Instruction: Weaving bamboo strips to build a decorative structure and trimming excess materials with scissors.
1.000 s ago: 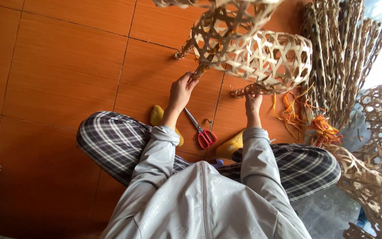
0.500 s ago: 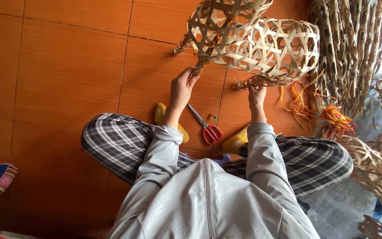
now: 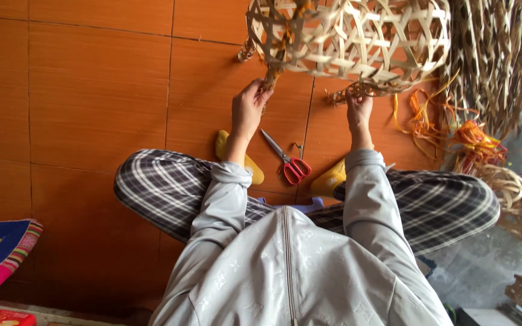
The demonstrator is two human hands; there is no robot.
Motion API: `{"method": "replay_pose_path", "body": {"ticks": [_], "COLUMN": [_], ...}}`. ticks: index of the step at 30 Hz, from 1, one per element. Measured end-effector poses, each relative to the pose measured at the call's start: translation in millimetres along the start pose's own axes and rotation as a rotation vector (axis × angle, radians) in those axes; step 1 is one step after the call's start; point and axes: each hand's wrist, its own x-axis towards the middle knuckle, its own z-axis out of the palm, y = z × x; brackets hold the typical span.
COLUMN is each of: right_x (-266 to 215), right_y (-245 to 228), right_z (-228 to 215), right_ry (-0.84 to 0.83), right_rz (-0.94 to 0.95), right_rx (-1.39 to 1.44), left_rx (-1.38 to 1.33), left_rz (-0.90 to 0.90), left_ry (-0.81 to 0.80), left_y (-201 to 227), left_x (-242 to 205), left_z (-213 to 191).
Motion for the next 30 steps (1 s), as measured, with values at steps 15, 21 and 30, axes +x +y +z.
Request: {"method": "replay_pose_path", "body": {"ticks": [15, 21, 30], "right_x": [-37, -21, -52], "right_y": [40, -4, 55], "right_z": [-74, -112, -50], "right_ry": [0.148, 0.188, -0.092], "right_rz": [0.400, 0.339, 0.216], "right_rx": [-1.018, -1.263, -1.449], "left_rx": [0.580, 0.639, 0.648], "left_rz": [-0.376, -0.390, -0.308], "left_ry": [-0.399, -0.657, -0.858], "left_y": [-53, -42, -3], "left_x": [-15, -37, -51], "left_z": [-22, -9, 26]}}
